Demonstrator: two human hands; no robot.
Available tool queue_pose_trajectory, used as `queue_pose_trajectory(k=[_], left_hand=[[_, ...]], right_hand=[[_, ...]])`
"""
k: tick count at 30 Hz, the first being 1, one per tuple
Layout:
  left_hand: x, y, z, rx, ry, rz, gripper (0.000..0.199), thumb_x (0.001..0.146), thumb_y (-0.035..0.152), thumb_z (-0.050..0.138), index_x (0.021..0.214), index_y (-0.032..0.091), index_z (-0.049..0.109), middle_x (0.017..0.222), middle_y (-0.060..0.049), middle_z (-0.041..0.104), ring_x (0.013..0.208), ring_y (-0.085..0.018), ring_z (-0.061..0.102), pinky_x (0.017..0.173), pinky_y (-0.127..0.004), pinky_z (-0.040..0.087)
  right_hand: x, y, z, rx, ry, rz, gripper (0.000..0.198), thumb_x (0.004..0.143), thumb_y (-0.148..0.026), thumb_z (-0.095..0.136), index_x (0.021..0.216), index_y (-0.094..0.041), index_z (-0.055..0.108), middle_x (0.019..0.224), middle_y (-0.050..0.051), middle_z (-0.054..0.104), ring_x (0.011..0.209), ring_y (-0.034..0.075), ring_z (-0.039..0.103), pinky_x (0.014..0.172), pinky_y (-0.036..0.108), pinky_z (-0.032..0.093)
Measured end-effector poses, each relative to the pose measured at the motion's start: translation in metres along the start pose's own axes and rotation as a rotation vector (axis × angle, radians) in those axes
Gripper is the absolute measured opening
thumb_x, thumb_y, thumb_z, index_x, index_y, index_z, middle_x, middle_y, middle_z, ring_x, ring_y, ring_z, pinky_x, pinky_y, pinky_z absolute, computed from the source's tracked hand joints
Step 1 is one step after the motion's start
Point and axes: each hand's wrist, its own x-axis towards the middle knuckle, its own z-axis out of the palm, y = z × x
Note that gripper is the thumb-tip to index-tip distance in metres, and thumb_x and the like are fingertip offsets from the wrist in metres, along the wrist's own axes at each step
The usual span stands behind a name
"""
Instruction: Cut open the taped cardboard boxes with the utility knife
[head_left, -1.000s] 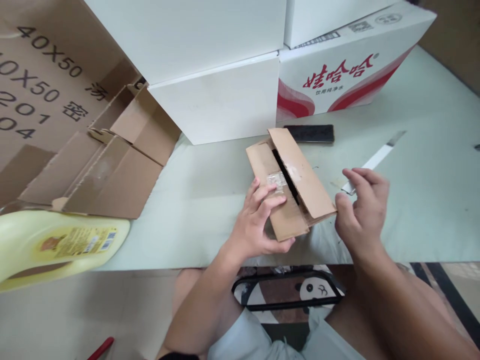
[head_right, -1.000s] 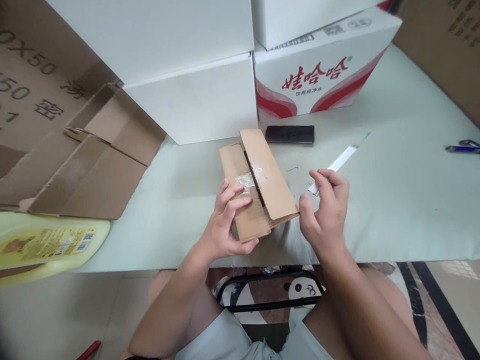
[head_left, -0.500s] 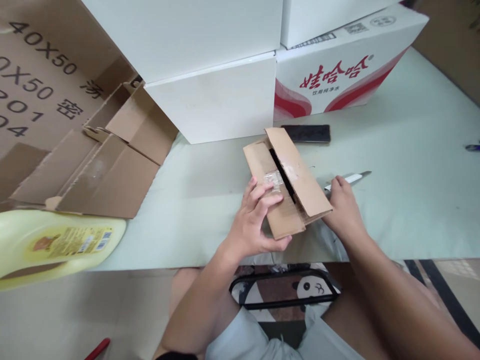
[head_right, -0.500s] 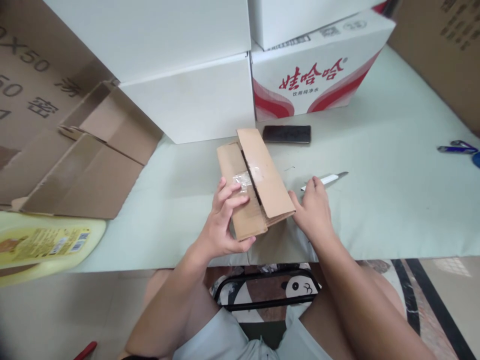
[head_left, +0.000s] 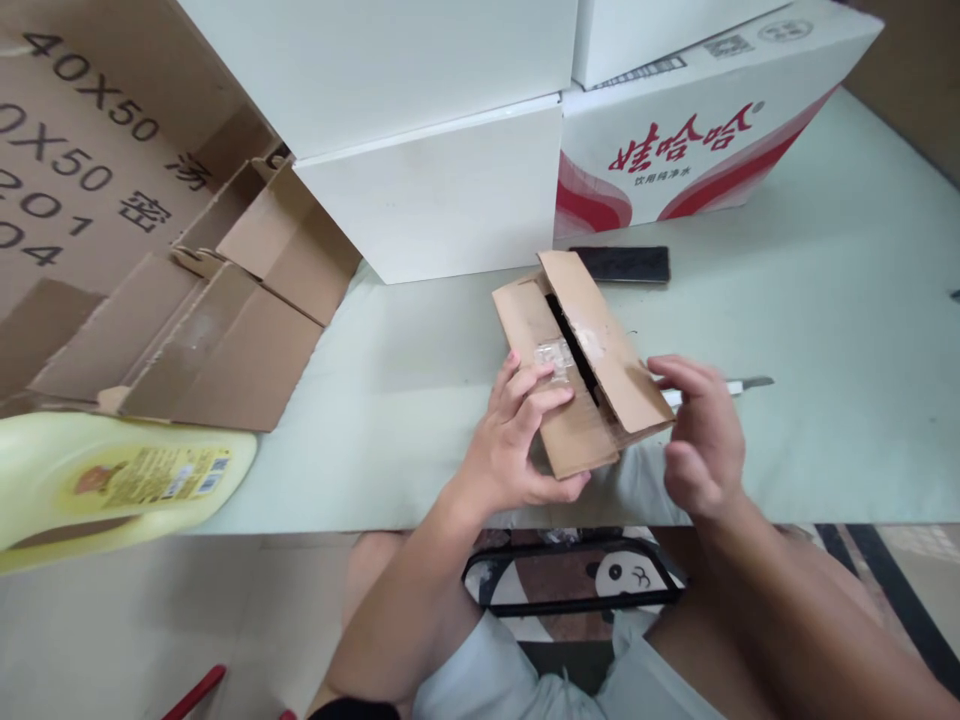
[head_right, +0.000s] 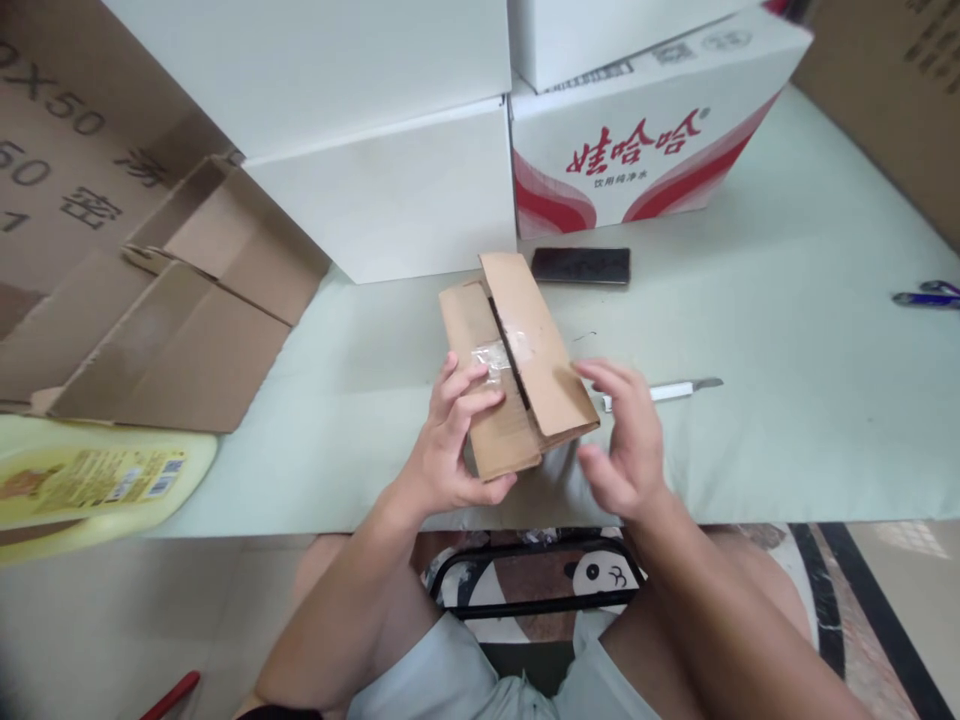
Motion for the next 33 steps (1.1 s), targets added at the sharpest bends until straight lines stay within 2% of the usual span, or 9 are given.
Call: queue_pose_trajectory(k=[2, 4, 7, 9, 12, 18, 25, 30, 33], left_hand=[[0.000, 0.000, 0.000, 0.001, 0.001, 0.005, 0.076, 0.079, 0.057, 0.072, 0.139, 0.020, 0.044, 0.141, -0.017, 0.051, 0.141, -0.033, 0.052, 0.131, -0.062, 0.023], [0.000, 0.000, 0.000, 0.000, 0.001, 0.005, 0.076, 0.079, 0.057, 0.072, 0.139, 0.021, 0.043, 0.140, -0.016, 0.052, 0.140, -0.034, 0.052, 0.130, -0.063, 0.024], [0.002, 0.000, 0.001, -0.001, -0.005, 0.003, 0.078, 0.079, 0.059, 0.072, 0.140, 0.021, 0.043, 0.140, -0.016, 0.052, 0.140, -0.036, 0.052, 0.128, -0.066, 0.026], [0.002, 0.000, 0.002, -0.002, -0.004, 0.006, 0.079, 0.078, 0.059, 0.073, 0.140, 0.021, 0.042, 0.140, -0.016, 0.052, 0.139, -0.037, 0.052, 0.127, -0.068, 0.026], [0.003, 0.003, 0.001, -0.012, -0.005, -0.006, 0.080, 0.076, 0.058, 0.075, 0.139, 0.022, 0.043, 0.140, -0.016, 0.052, 0.139, -0.038, 0.051, 0.126, -0.070, 0.026], [0.005, 0.018, -0.004, -0.016, -0.033, -0.116, 0.079, 0.078, 0.052, 0.078, 0.141, 0.022, 0.040, 0.145, -0.018, 0.047, 0.151, -0.044, 0.036, 0.123, -0.076, 0.027], [0.003, 0.040, 0.007, -0.049, 0.154, -0.133, 0.067, 0.087, 0.037, 0.071, 0.142, 0.028, 0.033, 0.149, -0.017, 0.040, 0.148, -0.035, 0.042, 0.124, -0.077, 0.020], [-0.005, 0.038, 0.010, -0.181, 0.246, -0.234, 0.068, 0.088, 0.041, 0.070, 0.143, 0.031, 0.031, 0.149, -0.017, 0.039, 0.150, -0.034, 0.039, 0.114, -0.062, 0.048], [-0.006, 0.034, 0.009, -0.213, 0.369, -0.261, 0.058, 0.093, 0.042, 0.063, 0.143, 0.031, 0.035, 0.143, -0.015, 0.044, 0.143, -0.030, 0.048, 0.103, -0.048, 0.058]], right_hand=[[-0.001, -0.007, 0.004, 0.011, -0.054, -0.011, 0.056, 0.089, -0.046, 0.063, 0.141, -0.025, 0.056, 0.135, 0.015, 0.062, 0.124, 0.036, 0.060, 0.101, 0.056, 0.052], [-0.002, -0.010, 0.008, 0.009, -0.045, 0.088, 0.054, 0.088, -0.035, 0.066, 0.140, -0.025, 0.055, 0.136, 0.015, 0.062, 0.125, 0.034, 0.062, 0.100, 0.053, 0.054], [-0.003, -0.007, 0.013, 0.063, 0.030, 0.267, 0.039, 0.095, -0.034, 0.058, 0.133, -0.026, 0.058, 0.125, 0.011, 0.069, 0.109, 0.029, 0.070, 0.087, 0.045, 0.059], [-0.004, -0.005, 0.013, 0.062, 0.084, 0.316, 0.032, 0.097, -0.038, 0.055, 0.127, -0.027, 0.061, 0.116, 0.009, 0.072, 0.101, 0.028, 0.071, 0.083, 0.044, 0.059], [-0.003, -0.006, 0.013, 0.024, 0.089, 0.324, 0.029, 0.098, -0.041, 0.050, 0.122, -0.028, 0.063, 0.111, 0.008, 0.072, 0.100, 0.029, 0.070, 0.084, 0.045, 0.058], [-0.002, -0.012, 0.017, -0.054, 0.090, 0.268, 0.027, 0.093, -0.041, 0.052, 0.111, -0.023, 0.061, 0.098, 0.008, 0.069, 0.089, 0.027, 0.068, 0.072, 0.041, 0.057], [-0.008, -0.010, 0.019, 0.013, 0.082, 0.218, 0.028, 0.091, -0.037, 0.054, 0.116, -0.024, 0.057, 0.102, 0.008, 0.063, 0.089, 0.026, 0.065, 0.071, 0.040, 0.055], [-0.006, -0.008, 0.019, 0.064, 0.096, 0.271, 0.029, 0.090, -0.039, 0.055, 0.115, -0.023, 0.056, 0.104, 0.008, 0.063, 0.091, 0.025, 0.065, 0.073, 0.040, 0.054], [-0.005, -0.008, 0.019, 0.050, 0.104, 0.289, 0.029, 0.090, -0.039, 0.056, 0.114, -0.023, 0.056, 0.104, 0.008, 0.064, 0.089, 0.025, 0.065, 0.072, 0.040, 0.054]])
